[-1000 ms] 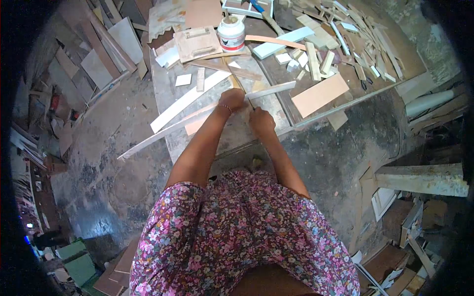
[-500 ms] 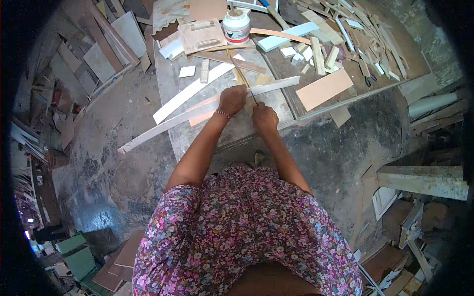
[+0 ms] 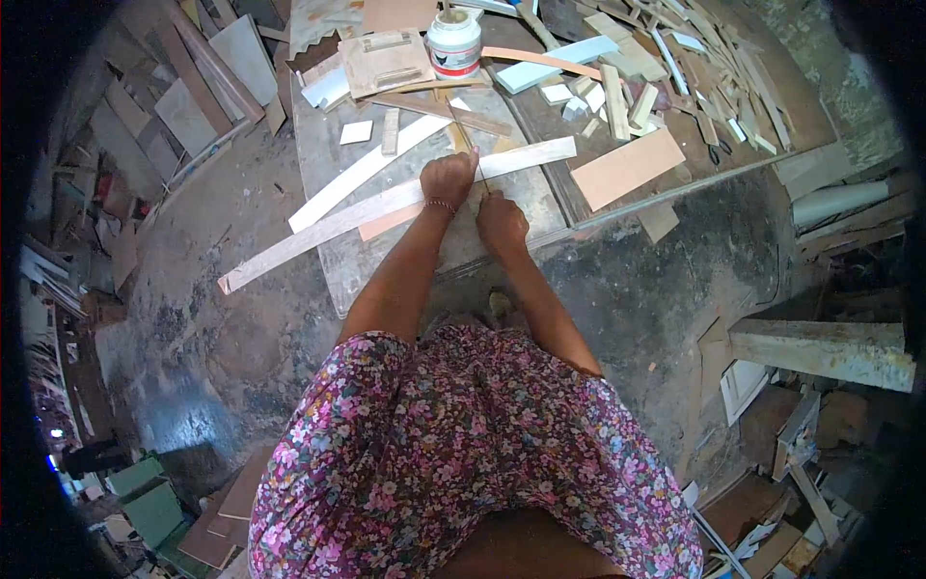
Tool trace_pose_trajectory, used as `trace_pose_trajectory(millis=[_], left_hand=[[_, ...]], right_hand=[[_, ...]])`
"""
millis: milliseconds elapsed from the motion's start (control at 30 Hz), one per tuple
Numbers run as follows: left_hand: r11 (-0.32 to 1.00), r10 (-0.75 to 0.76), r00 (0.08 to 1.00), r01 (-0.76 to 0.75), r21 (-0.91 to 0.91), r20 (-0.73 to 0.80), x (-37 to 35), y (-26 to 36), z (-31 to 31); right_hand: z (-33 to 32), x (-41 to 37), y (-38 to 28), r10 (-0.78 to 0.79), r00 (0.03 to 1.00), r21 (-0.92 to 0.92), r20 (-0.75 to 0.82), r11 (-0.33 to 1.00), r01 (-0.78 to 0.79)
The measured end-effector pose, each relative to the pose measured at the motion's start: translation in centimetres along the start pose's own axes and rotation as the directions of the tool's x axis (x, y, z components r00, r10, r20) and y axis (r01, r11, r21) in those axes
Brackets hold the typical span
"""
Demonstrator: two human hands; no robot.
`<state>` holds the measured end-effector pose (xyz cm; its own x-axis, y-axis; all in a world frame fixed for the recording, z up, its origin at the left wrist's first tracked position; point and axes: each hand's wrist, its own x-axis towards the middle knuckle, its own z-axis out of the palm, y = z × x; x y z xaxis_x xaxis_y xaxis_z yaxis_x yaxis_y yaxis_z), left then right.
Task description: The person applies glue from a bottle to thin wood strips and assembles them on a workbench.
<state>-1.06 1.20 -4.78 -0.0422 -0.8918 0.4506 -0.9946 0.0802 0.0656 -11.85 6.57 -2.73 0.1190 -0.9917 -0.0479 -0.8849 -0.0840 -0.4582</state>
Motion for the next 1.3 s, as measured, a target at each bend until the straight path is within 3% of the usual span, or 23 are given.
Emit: trace_pose_trajectory(millis=[133, 233, 333, 433, 533, 633, 733, 833, 933, 1033, 1167, 1300], left_hand=[[0.998, -0.065, 0.995, 0.064, 0.019, 0.075, 0.1, 0.3, -0.6], [0.996, -0.086, 0.990, 0.084, 0.015, 0.112, 0.2, 0.4, -0.6], [0.984, -0.173, 0.978, 0.177, -0.027, 0.117, 0.2, 0.1, 0.2], [0.985, -0.162, 0.983, 0.166, -0.049, 0.080, 0.2, 0.1, 0.8], [0.968, -0.239, 0.969, 0.243, -0.066, 0.055, 0.4, 0.3, 0.8], [0.978, -0.199, 0.979, 0.201, -0.061, 0.046, 0.3, 0.6, 0.3], [0.984, -0.167, 0.985, 0.169, -0.053, 0.039, 0.0, 0.5, 0.4], [0.991, -0.135, 0.987, 0.134, 0.014, 0.087, 0.1, 0.3, 0.6], [0.980, -0.187, 0.977, 0.193, -0.053, 0.103, 0.2, 0.4, 0.4], [0.972, -0.212, 0.966, 0.224, -0.067, 0.149, 0.5, 0.4, -0.1], [0.938, -0.286, 0.917, 0.327, -0.115, 0.279, 0.0, 0.7, -0.1], [0.945, -0.268, 0.916, 0.310, -0.105, 0.297, 0.9, 0.6, -0.6]], right_hand=[[1.1, 0.5, 0.3, -0.020, 0.999, -0.039, -0.045, 0.999, 0.018], [1.5, 0.7, 0.1, 0.085, 0.996, 0.034, 0.034, 0.996, -0.086], [0.7, -0.1, 0.1, -0.011, 0.998, 0.119, -0.065, 0.993, 0.018], [1.2, -0.5, 0.6, -0.023, 0.987, 0.069, -0.156, 0.997, 0.034], [0.6, -3.1, 1.0, 0.051, 0.997, 0.094, -0.052, 0.994, -0.046], [0.7, -2.7, 1.4, 0.070, 0.997, 0.030, -0.028, 0.997, -0.069], [0.0, -0.8, 0.6, -0.045, 0.996, 0.047, -0.077, 0.998, 0.049], [0.6, 2.7, -0.1, 0.012, 0.988, 0.040, 0.151, 0.999, -0.019], [0.3, 2.4, -0.1, -0.006, 0.991, 0.044, 0.134, 0.999, 0.000], [-0.3, -0.1, 0.0, 0.097, 0.992, 0.078, 0.085, 0.992, -0.103], [-0.9, -2.7, 1.0, 0.095, 0.988, 0.095, 0.124, 0.990, -0.107], [0.1, 1.6, 0.1, 0.042, 0.996, 0.113, 0.074, 0.992, -0.050]])
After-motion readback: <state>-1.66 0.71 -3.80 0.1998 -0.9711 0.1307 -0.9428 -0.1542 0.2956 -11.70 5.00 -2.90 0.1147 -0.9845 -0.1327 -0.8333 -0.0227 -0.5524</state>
